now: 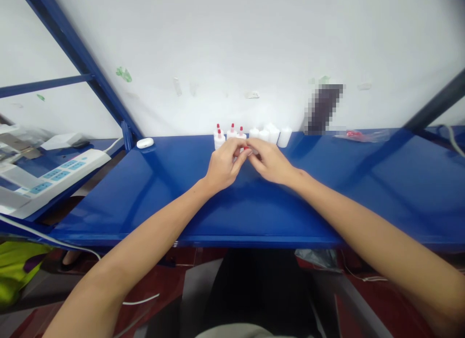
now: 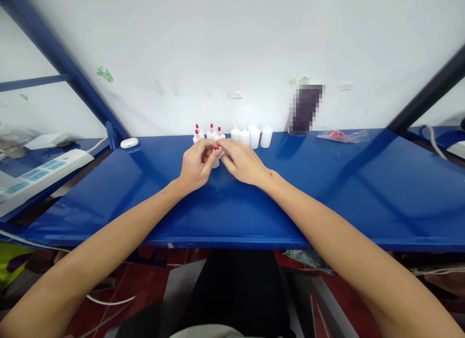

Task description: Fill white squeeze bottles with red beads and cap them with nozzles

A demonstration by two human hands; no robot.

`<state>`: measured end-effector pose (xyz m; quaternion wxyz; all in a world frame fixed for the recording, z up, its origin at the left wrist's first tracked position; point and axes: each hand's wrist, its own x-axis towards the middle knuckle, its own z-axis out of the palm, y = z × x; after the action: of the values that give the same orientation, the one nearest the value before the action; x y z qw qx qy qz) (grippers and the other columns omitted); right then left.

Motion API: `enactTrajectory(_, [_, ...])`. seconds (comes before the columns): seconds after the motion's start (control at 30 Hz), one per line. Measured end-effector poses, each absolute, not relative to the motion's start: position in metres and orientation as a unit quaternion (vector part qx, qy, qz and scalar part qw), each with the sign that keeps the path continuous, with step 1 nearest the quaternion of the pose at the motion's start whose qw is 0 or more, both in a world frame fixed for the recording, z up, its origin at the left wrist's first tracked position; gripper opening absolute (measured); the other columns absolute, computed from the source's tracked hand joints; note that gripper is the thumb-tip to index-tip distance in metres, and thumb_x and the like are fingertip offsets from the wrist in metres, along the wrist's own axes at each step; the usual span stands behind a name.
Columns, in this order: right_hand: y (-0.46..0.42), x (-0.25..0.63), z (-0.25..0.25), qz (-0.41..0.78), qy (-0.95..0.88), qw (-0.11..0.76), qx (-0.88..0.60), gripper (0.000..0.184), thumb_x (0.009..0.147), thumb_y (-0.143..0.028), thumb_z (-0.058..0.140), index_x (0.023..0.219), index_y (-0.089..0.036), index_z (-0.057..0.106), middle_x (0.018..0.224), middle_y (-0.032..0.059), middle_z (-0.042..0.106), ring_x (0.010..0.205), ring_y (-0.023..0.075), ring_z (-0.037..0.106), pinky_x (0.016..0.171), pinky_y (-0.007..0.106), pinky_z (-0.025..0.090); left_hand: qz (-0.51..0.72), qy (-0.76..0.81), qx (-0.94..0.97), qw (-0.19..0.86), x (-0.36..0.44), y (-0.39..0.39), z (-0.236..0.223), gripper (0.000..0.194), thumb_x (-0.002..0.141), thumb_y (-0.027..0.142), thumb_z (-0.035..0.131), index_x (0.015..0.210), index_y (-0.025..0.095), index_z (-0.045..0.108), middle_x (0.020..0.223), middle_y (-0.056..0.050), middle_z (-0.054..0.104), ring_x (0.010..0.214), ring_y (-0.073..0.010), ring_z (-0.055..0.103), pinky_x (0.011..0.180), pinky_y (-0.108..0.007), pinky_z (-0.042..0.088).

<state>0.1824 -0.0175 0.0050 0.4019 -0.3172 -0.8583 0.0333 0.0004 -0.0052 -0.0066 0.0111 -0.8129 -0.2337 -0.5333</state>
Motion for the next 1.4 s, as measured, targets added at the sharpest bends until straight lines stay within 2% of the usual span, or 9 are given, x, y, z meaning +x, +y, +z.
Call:
enactTrajectory(0.2, [-0.020, 0.188, 0.009, 0.084, -0.841, 0.421, -0.329, 0.033, 0.085, -0.022, 0.057, 0.117, -0.023, 0.053, 0.104, 0.0057, 0.065, 0.082, 0.0212, 0.059, 0.074, 0.036, 0.047, -0.544, -0.213, -0.811, 0.014, 0.002, -0.005, -0.008, 0.011, 0.103, 0.031, 0.056, 0.105, 0.021, 0.060, 0.073, 0.004, 0.051, 0.060, -0.0078, 0.046, 0.061, -0.021, 0.041])
enactTrajectory(0.43, [-0.021, 0.192, 0.009, 0.136, -0.851, 0.410, -0.297, 0.034, 0.098, -0.048, 0.054, 0.120, -0.023, 0.050, 0.103, 0.0050, 0.062, 0.076, 0.0183, 0.054, 0.072, 0.035, 0.046, -0.539, -0.187, -0.820, 0.047, 0.002, -0.005, -0.008, 0.004, 0.098, 0.021, 0.061, 0.101, 0.021, 0.064, 0.073, 0.004, 0.053, 0.063, -0.0088, 0.049, 0.061, -0.022, 0.042])
enactTrajectory(0.7, [-0.023, 0.181, 0.009, 0.124, -0.840, 0.427, -0.310, 0.011, 0.095, -0.030, 0.052, 0.093, -0.021, 0.058, 0.087, 0.0015, 0.066, 0.072, 0.0179, 0.058, 0.068, 0.032, 0.043, -0.516, -0.181, -0.837, 0.015, 0.001, -0.004, -0.011, 0.016, 0.091, 0.009, 0.058, 0.102, 0.019, 0.063, 0.079, 0.002, 0.062, 0.066, -0.0083, 0.055, 0.062, -0.021, 0.044])
enactTrajectory(0.83, [-0.026, 0.176, 0.009, 0.134, -0.829, 0.453, -0.301, 0.009, 0.091, -0.023, 0.050, 0.090, -0.022, 0.059, 0.086, 0.0006, 0.068, 0.074, 0.0179, 0.061, 0.069, 0.031, 0.046, -0.504, -0.175, -0.846, 0.011, 0.001, -0.004, -0.012, 0.016, 0.092, 0.011, 0.056, 0.103, 0.019, 0.064, 0.084, 0.000, 0.067, 0.069, -0.0097, 0.058, 0.065, -0.023, 0.046])
enactTrajectory(0.93, [-0.027, 0.178, 0.010, 0.134, -0.831, 0.442, -0.311, 0.014, 0.096, -0.031, 0.050, 0.099, -0.022, 0.060, 0.087, 0.0005, 0.069, 0.070, 0.0168, 0.061, 0.066, 0.030, 0.046, -0.507, -0.184, -0.842, 0.025, 0.001, -0.005, -0.012, 0.015, 0.096, 0.015, 0.055, 0.106, 0.019, 0.064, 0.086, -0.001, 0.067, 0.069, -0.0097, 0.058, 0.065, -0.023, 0.046])
enactTrajectory(1.07, [-0.026, 0.185, 0.011, 0.129, -0.846, 0.402, -0.326, 0.042, 0.102, -0.049, 0.045, 0.135, -0.024, 0.051, 0.086, -0.0002, 0.069, 0.064, 0.0174, 0.059, 0.064, 0.032, 0.047, -0.564, -0.224, -0.794, 0.040, 0.002, -0.005, -0.010, 0.010, 0.101, 0.023, 0.055, 0.107, 0.021, 0.063, 0.084, 0.001, 0.064, 0.068, -0.0085, 0.057, 0.066, -0.022, 0.046])
enactTrajectory(1.13, [-0.022, 0.191, 0.011, 0.098, -0.839, 0.412, -0.343, 0.047, 0.102, -0.050, 0.045, 0.142, -0.026, 0.049, 0.080, -0.0013, 0.067, 0.063, 0.0185, 0.059, 0.065, 0.034, 0.047, -0.603, -0.252, -0.756, 0.036, 0.001, -0.004, -0.008, 0.010, 0.103, 0.029, 0.055, 0.106, 0.021, 0.060, 0.085, 0.001, 0.065, 0.068, -0.0083, 0.057, 0.066, -0.021, 0.047])
enactTrajectory(1.27, [-0.001, 0.214, 0.005, 0.003, -0.727, 0.530, -0.437, 0.028, 0.097, -0.039, 0.049, 0.113, -0.024, 0.067, 0.061, -0.0032, 0.055, 0.057, 0.0182, 0.053, 0.064, 0.035, 0.044, -0.628, -0.305, -0.713, 0.071, -0.007, 0.005, 0.000, 0.020, 0.105, 0.038, 0.051, 0.103, 0.020, 0.059, 0.095, -0.004, 0.065, 0.073, -0.0106, 0.059, 0.069, -0.024, 0.050])
enactTrajectory(1.4, [0.029, 0.250, -0.003, -0.018, -0.574, 0.611, -0.545, 0.018, 0.087, -0.029, 0.052, 0.079, -0.022, 0.066, 0.056, -0.0018, 0.051, 0.054, 0.0178, 0.049, 0.063, 0.035, 0.043, -0.603, -0.294, -0.734, 0.108, -0.018, 0.016, 0.006, 0.023, 0.104, 0.038, 0.051, 0.104, 0.019, 0.063, 0.109, -0.009, 0.068, 0.091, -0.0160, 0.065, 0.076, -0.029, 0.053])
